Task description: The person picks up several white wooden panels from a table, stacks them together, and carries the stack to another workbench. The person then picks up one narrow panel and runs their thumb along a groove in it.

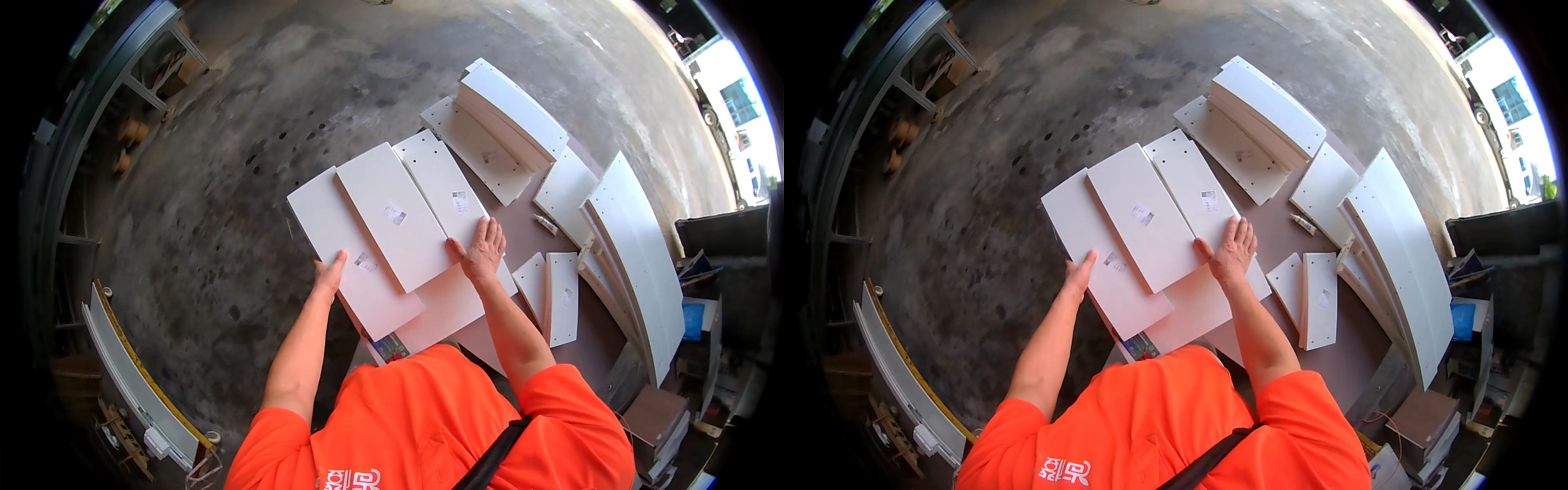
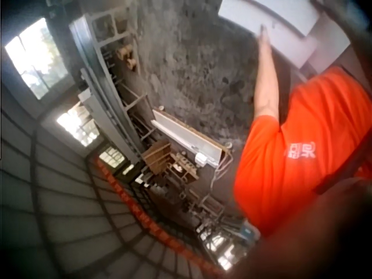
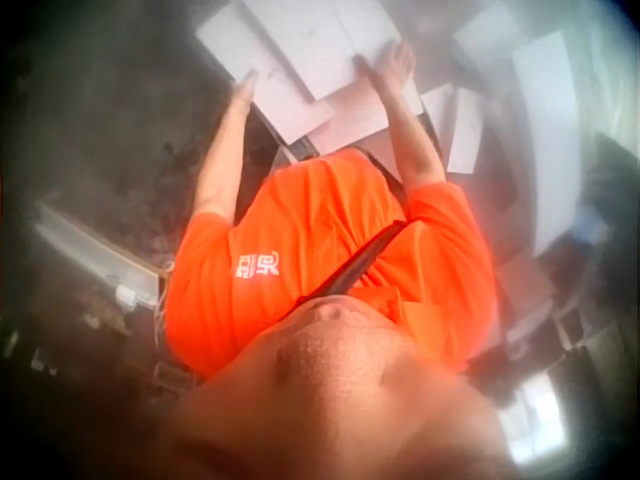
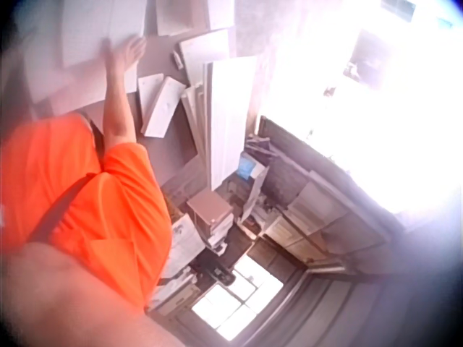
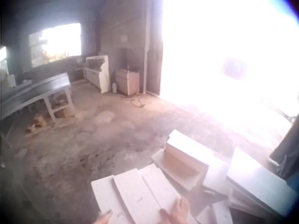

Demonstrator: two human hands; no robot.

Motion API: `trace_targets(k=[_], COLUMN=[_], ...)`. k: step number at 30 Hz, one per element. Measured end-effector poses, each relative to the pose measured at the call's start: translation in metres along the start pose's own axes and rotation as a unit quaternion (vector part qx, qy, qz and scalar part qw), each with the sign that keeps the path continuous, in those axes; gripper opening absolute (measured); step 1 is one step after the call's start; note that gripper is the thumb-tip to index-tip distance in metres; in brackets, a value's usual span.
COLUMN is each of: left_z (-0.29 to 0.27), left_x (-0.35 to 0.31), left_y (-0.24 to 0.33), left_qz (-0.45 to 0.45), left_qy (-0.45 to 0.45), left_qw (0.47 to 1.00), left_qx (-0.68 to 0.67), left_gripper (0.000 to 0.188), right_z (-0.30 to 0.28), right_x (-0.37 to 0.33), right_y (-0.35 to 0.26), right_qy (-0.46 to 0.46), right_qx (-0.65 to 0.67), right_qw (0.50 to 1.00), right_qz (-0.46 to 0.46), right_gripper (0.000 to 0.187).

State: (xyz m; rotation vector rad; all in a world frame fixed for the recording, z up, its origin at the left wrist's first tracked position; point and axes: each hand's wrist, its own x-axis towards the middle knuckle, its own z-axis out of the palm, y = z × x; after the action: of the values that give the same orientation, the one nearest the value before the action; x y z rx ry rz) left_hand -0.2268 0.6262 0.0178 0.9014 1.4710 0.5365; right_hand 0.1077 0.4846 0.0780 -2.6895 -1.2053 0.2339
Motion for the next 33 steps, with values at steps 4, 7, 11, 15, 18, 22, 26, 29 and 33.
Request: trace_targets(k=[4, 7, 11, 15, 18, 22, 26, 29, 33], left_z=[0.003, 0.002, 0.002, 0.003, 0.002, 0.003, 0.005, 0.004, 0.008], left_x=[-0.005, -0.006, -0.008, -0.008, -0.009, -0.009, -0.011, -0.01, -0.009], left_y=[0.001, 0.003, 0.005, 0.007, 0.009, 0.006, 0.004, 0.001, -0.002], left_qz=[0.003, 0.016, 0.019, 0.019, -0.006, -0.007, 0.003, 0.003, 0.007], left_qy=[0.002, -0.004, -0.001, -0.001, -0.005, 0.016, 0.021, 0.014, 0.009], left_qw=[1.0, 1.0, 1.0, 1.0, 1.0, 1.0, 1.0, 0.999, 0.994], left_qx=[-0.01, -0.014, -0.014, -0.015, -0.003, 0.0, -0.006, -0.048, -0.108], left_gripper=[0.098, 0.097, 0.094, 0.091, 0.092, 0.089, 0.078, 0.087, 0.082], right_z=[-0.006, -0.007, -0.019, -0.046, -0.05, -0.051, -0.052, -0.062, -0.056], right_x=[-0.004, -0.002, 0.016, 0.057, 0.066, 0.069, 0.078, 0.085, 0.08], right_y=[0.004, 0.004, 0.003, 0.006, 0.006, 0.004, 0.011, 0.009, 0.016], right_qy=[0.004, 0.014, -0.02, -0.187, -0.198, -0.225, -0.232, -0.265, -0.256], right_qx=[0.007, 0.017, 0.057, 0.119, 0.13, 0.11, 0.095, 0.098, 0.114], right_qw=[1.0, 1.0, 0.997, 0.971, 0.968, 0.964, 0.963, 0.954, 0.953], right_qz=[0.001, 0.001, 0.045, 0.093, 0.083, 0.09, 0.101, 0.103, 0.117], right_gripper=[0.106, 0.106, 0.114, 0.122, 0.117, 0.107, 0.096, 0.09, 0.086])
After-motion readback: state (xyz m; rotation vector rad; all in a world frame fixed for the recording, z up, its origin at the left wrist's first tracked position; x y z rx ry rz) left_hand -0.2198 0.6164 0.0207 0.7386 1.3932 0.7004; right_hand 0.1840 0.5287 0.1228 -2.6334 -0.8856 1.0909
